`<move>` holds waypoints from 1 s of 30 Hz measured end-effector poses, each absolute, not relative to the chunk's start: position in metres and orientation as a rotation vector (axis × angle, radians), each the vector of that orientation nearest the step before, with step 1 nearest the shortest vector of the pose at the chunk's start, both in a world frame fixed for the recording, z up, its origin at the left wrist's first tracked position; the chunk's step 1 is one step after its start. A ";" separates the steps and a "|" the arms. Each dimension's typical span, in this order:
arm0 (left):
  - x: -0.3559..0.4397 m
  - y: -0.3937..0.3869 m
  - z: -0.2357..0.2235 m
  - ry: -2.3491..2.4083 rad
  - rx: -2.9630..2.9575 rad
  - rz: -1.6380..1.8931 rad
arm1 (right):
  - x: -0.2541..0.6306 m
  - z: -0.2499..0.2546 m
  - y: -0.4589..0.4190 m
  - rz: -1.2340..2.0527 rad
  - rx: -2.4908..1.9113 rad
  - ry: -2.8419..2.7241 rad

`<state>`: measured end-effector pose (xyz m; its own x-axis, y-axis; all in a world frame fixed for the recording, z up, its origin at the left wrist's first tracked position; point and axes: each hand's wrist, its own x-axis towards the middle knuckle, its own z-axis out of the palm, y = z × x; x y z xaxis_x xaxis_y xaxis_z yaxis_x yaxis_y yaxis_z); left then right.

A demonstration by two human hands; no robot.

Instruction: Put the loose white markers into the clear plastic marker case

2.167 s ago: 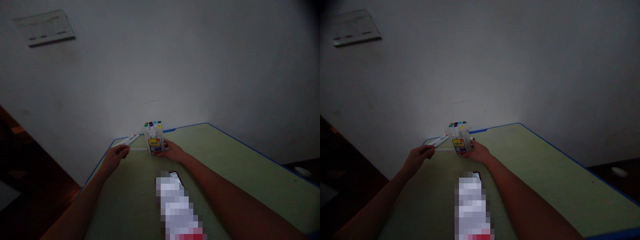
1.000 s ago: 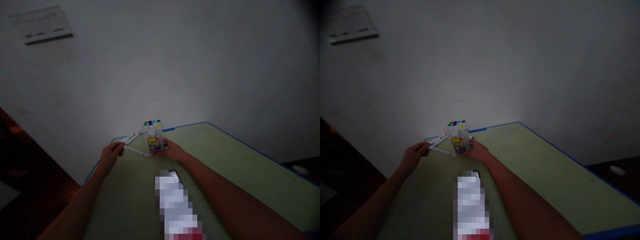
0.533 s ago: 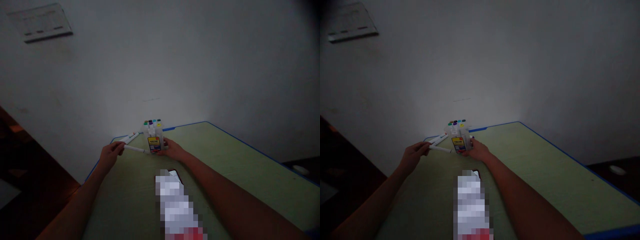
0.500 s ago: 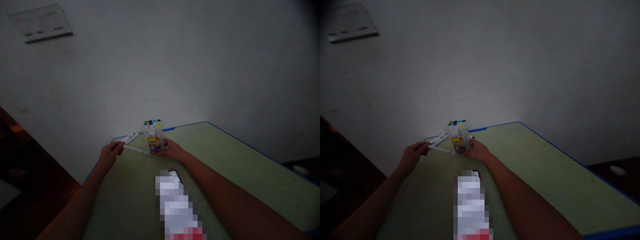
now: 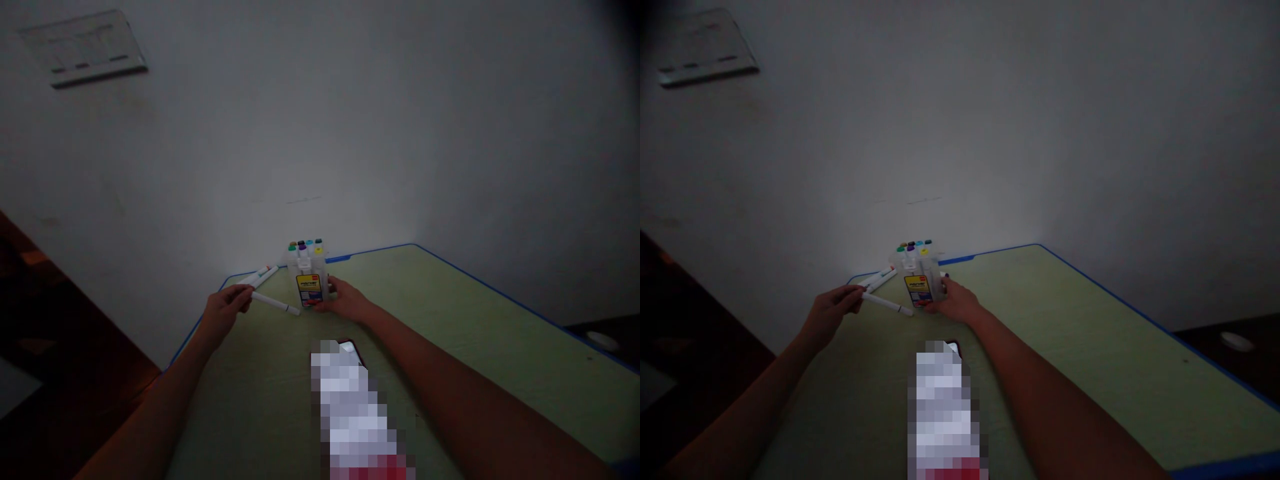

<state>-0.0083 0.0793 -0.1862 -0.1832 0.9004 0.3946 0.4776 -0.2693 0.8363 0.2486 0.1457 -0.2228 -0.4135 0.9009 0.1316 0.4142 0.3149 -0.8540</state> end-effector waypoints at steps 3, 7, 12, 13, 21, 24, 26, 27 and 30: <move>-0.009 0.079 -0.187 1.562 1.701 1.452 | 0.249 -0.223 0.146 1.017 -1.164 -1.969; -0.007 0.078 -0.186 1.543 1.674 1.457 | 0.249 -0.223 0.146 1.036 -1.152 -1.960; -0.005 0.076 -0.184 1.539 1.662 1.452 | 0.249 -0.226 0.148 1.040 -1.137 -1.949; -0.005 0.076 -0.184 1.538 1.671 1.446 | 0.249 -0.226 0.149 1.043 -1.130 -1.947; -0.009 0.079 -0.188 1.518 1.696 1.422 | 0.249 -0.228 0.151 1.035 -1.125 -1.953; -0.010 0.080 -0.188 1.539 1.713 1.424 | 0.249 -0.228 0.150 1.039 -1.128 -1.951; -0.009 0.079 -0.187 1.562 1.740 1.427 | 0.248 -0.228 0.150 1.043 -1.121 -1.950; -0.009 0.079 -0.186 1.569 1.751 1.432 | 0.248 -0.228 0.150 1.045 -1.115 -1.949; -0.009 0.078 -0.185 1.586 1.779 1.443 | 0.249 -0.228 0.150 1.049 -1.115 -1.951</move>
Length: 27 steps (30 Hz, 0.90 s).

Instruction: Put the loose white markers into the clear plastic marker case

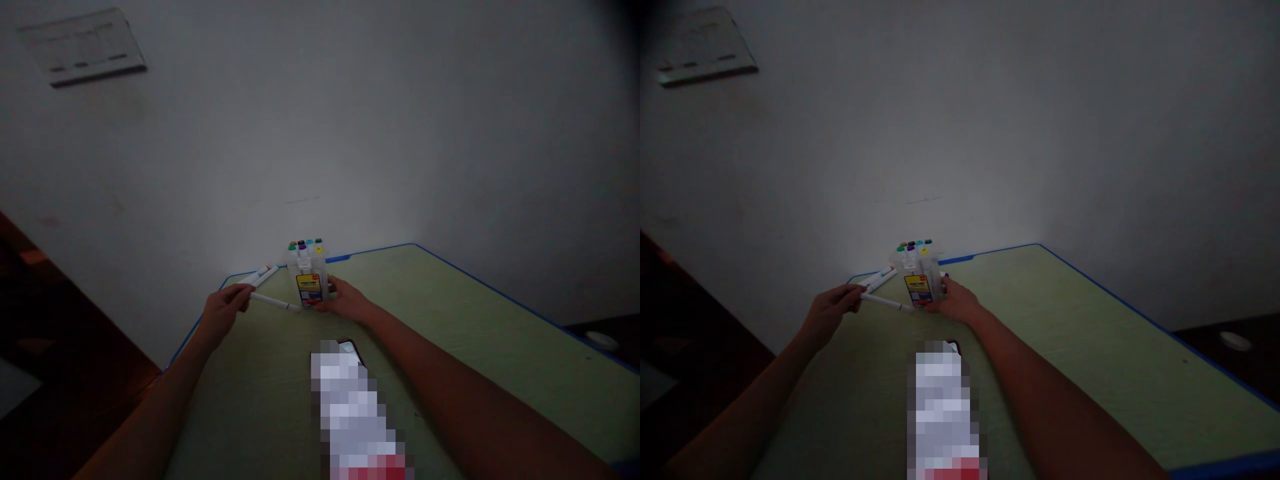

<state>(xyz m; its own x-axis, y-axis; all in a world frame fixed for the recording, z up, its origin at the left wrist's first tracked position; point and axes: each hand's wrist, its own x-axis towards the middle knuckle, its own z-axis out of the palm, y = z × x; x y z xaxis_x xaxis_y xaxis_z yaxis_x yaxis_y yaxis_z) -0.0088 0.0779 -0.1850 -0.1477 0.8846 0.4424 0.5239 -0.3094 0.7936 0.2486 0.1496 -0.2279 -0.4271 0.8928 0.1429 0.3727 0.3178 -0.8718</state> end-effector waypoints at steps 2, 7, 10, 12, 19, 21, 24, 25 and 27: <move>-0.009 0.078 -0.185 1.604 1.783 1.453 | 0.249 -0.227 0.149 1.041 -1.128 -1.955; -0.009 0.078 -0.185 1.651 1.718 1.486 | 0.249 -0.225 0.148 1.045 -1.145 -1.951; -0.009 0.077 -0.183 1.671 1.713 1.482 | 0.249 -0.227 0.150 1.031 -1.134 -1.956; -0.008 0.076 -0.182 1.659 1.707 1.487 | 0.249 -0.229 0.151 1.025 -1.123 -1.958; -0.005 0.075 -0.181 1.609 1.664 1.517 | 0.249 -0.225 0.148 1.025 -1.152 -1.967; -0.005 0.076 -0.182 1.594 1.649 1.518 | 0.249 -0.223 0.147 1.023 -1.161 -1.968; -0.006 0.076 -0.183 1.587 1.635 1.506 | 0.249 -0.223 0.146 1.026 -1.164 -1.965; -0.006 0.076 -0.183 1.583 1.633 1.503 | 0.249 -0.224 0.146 1.029 -1.160 -1.962; -0.006 0.076 -0.183 1.572 1.629 1.499 | 0.249 -0.226 0.147 1.037 -1.156 -1.956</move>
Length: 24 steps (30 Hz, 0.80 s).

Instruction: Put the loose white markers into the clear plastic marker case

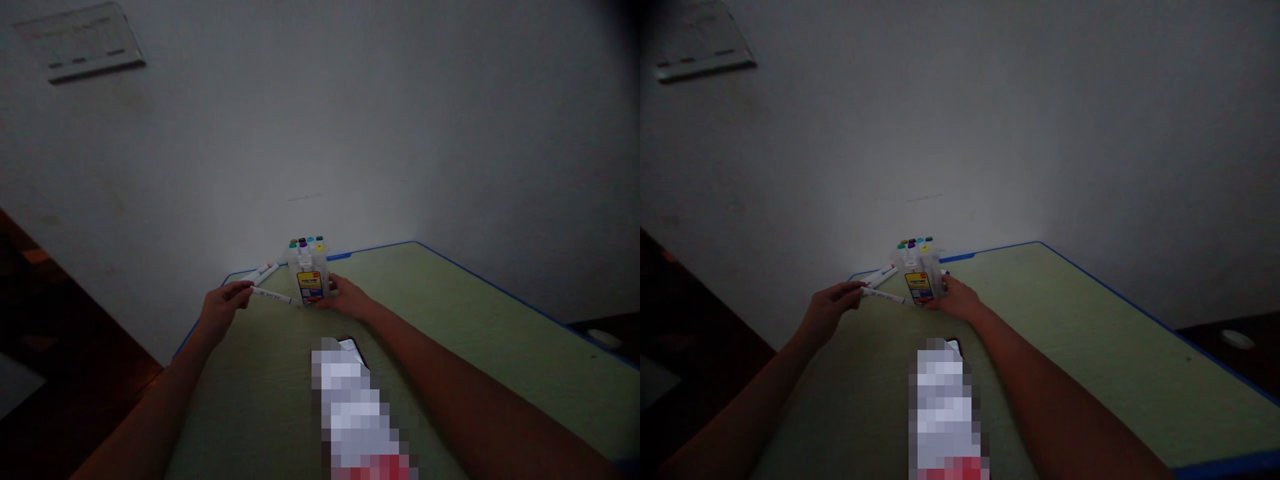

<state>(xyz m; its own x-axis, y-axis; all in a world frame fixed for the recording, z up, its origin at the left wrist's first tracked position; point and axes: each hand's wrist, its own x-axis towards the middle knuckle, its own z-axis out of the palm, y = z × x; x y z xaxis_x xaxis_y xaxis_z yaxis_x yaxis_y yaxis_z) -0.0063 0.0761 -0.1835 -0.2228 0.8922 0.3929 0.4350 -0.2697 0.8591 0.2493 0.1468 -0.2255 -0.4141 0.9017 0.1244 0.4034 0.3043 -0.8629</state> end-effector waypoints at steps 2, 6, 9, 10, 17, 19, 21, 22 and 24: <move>-0.006 0.076 -0.184 1.557 1.632 1.493 | 0.250 -0.227 0.148 1.039 -1.155 -1.950; -0.005 0.076 -0.183 1.564 1.673 1.476 | 0.250 -0.227 0.148 1.035 -1.134 -1.946; -0.006 0.076 -0.182 1.575 1.673 1.468 | 0.249 -0.226 0.148 1.042 -1.134 -1.944; -0.006 0.076 -0.182 1.572 1.669 1.476 | 0.249 -0.226 0.148 1.043 -1.135 -1.943; -0.008 0.078 -0.185 1.538 1.644 1.484 | 0.248 -0.227 0.148 1.025 -1.156 -1.940; -0.006 0.078 -0.185 1.543 1.638 1.481 | 0.249 -0.227 0.149 1.028 -1.154 -1.939; -0.005 0.077 -0.184 1.550 1.641 1.474 | 0.249 -0.228 0.149 1.038 -1.135 -1.943; -0.004 0.077 -0.184 1.556 1.648 1.464 | 0.249 -0.228 0.149 1.042 -1.127 -1.943; -0.003 0.076 -0.184 1.577 1.676 1.429 | 0.249 -0.228 0.149 1.041 -1.112 -1.941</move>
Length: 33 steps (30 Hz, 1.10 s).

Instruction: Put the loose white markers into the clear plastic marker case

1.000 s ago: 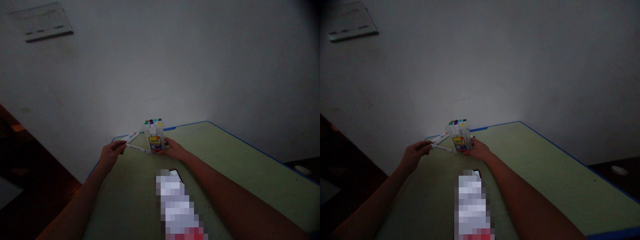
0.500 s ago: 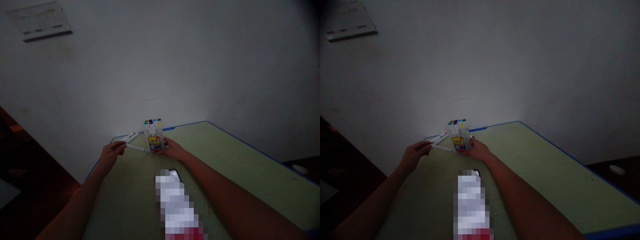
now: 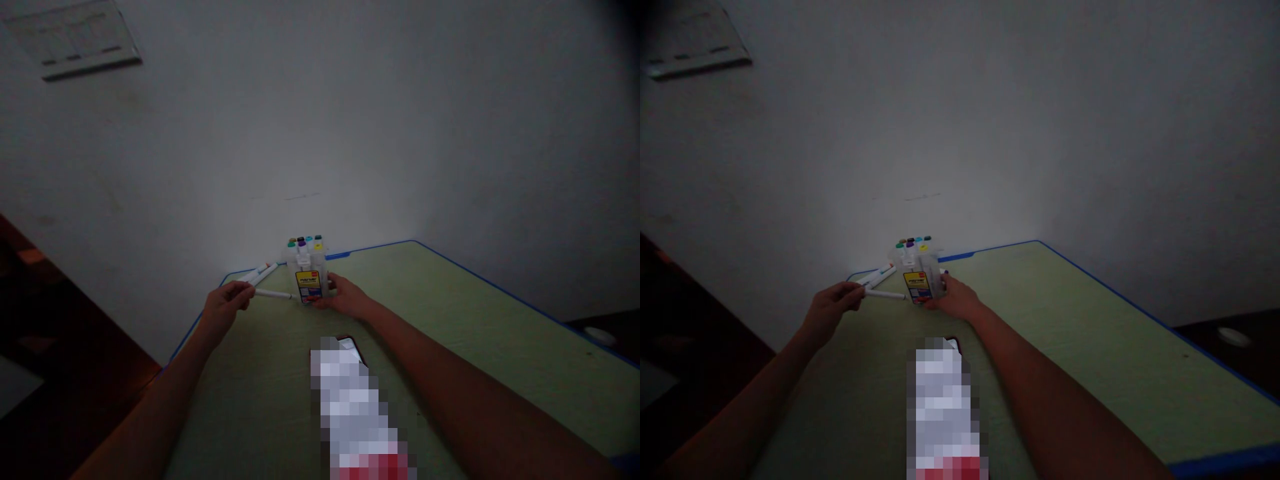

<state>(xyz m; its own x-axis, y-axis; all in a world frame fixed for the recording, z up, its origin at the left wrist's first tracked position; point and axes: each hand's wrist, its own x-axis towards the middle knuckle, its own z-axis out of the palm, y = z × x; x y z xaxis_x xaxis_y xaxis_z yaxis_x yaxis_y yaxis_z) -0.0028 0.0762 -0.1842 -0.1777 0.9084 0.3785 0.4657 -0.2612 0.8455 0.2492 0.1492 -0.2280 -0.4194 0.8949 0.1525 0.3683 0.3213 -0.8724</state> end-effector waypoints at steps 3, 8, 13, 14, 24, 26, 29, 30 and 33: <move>-0.003 0.077 -0.185 1.606 1.729 1.374 | 0.249 -0.228 0.149 1.037 -1.123 -1.945; -0.008 0.079 -0.186 1.608 1.732 1.432 | 0.249 -0.225 0.147 1.019 -1.159 -1.943; -0.009 0.079 -0.185 1.539 1.672 1.494 | 0.249 -0.227 0.148 1.028 -1.144 -1.945; -0.009 0.079 -0.185 1.524 1.666 1.499 | 0.249 -0.228 0.149 1.031 -1.138 -1.944; -0.006 0.080 -0.190 1.494 1.691 1.396 | 0.248 -0.227 0.148 1.026 -1.152 -1.942; -0.005 0.079 -0.188 1.502 1.693 1.387 | 0.249 -0.227 0.148 1.026 -1.141 -1.942; -0.006 0.077 -0.185 1.497 1.679 1.429 | 0.249 -0.228 0.149 1.035 -1.121 -1.938; -0.006 0.077 -0.184 1.493 1.676 1.451 | 0.249 -0.228 0.149 1.037 -1.120 -1.938; -0.007 0.076 -0.182 1.488 1.662 1.506 | 0.249 -0.229 0.150 1.046 -1.117 -1.939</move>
<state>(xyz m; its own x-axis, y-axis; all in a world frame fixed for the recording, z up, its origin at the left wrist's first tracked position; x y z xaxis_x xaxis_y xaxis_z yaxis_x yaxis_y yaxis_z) -0.0073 0.0762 -0.1820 -0.1757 0.8923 0.4159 0.4051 -0.3196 0.8566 0.2485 0.1502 -0.2288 -0.4182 0.8964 0.1472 0.3690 0.3157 -0.8742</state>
